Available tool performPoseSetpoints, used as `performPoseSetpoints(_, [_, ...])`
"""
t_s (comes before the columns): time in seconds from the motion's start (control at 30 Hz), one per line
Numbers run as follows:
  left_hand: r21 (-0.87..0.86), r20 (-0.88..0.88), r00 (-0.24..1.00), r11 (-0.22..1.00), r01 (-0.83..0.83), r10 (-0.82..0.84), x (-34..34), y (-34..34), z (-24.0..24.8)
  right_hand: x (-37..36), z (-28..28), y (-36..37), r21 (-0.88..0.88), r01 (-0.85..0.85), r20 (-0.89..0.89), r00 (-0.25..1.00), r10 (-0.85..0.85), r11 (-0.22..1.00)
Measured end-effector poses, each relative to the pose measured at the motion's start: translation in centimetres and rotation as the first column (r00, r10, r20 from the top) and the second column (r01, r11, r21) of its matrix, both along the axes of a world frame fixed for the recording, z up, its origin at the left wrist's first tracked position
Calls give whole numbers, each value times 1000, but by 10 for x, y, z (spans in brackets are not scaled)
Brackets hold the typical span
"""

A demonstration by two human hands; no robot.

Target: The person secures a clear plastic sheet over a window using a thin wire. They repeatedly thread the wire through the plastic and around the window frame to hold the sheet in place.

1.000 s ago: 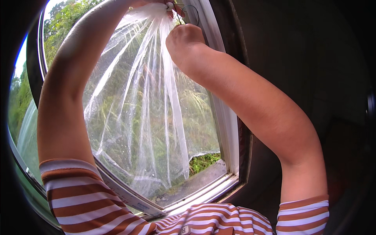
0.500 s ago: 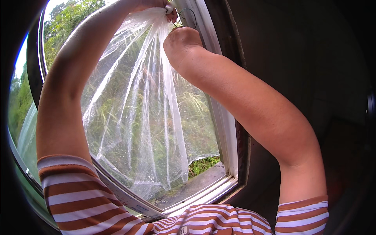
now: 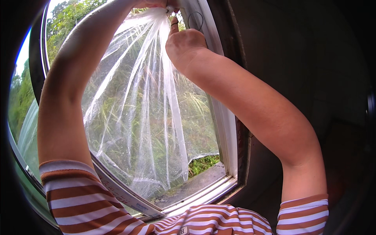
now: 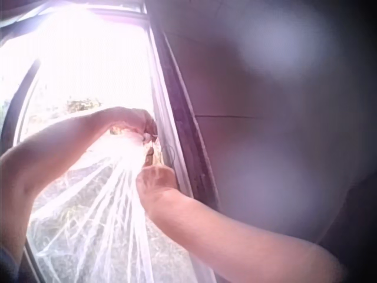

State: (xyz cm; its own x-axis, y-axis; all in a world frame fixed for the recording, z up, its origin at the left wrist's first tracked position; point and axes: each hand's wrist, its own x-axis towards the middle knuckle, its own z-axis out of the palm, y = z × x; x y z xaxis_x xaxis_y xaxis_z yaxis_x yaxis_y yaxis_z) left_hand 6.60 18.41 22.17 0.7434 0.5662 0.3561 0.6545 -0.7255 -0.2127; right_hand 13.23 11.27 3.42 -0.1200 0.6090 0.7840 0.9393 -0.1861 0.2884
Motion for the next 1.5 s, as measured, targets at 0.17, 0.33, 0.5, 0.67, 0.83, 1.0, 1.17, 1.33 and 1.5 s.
performPoseSetpoints(0.17, [-168, 164, 984, 980, 104, -76, -7, -1, 7, -1, -2, 4, 2, 20, 52, 998, -20, 1000])
performPoseSetpoints(0.33, [-243, 147, 984, 961, 135, -101, -3, -8, 1, 1, -8, 8, 72, -41, -11, 999, 42, 997])
performPoseSetpoints(0.5, [-237, 148, 982, 960, 151, -118, 1, -3, 4, 3, -10, 9, 153, -88, -29, 995, 94, 984])
performPoseSetpoints(0.67, [-209, 155, 986, 973, 100, -68, 4, 14, 17, 1, -19, 17, 285, -98, -7, 995, 104, 954])
performPoseSetpoints(0.83, [-32, 145, 987, 997, 71, -66, 9, 0, 9, 3, -24, 23, 349, -111, -18, 992, 125, 931])
performPoseSetpoints(1.0, [140, 89, 996, 990, 7, -20, 11, -15, -2, 5, -24, 26, 384, -118, -11, 991, 132, 916])
performPoseSetpoints(1.17, [267, 47, 998, 963, -40, 29, 14, -26, -13, 5, -24, 25, 350, -111, 3, 993, 117, 930])
performPoseSetpoints(1.33, [362, 52, 995, 927, -102, 89, 17, -35, -18, 6, -30, 23, 492, -207, 86, 978, 190, 846])
performPoseSetpoints(1.5, [409, -18, 993, 907, -102, 120, 31, -33, -17, 12, -38, 17, 589, -324, 162, 945, 284, 740])
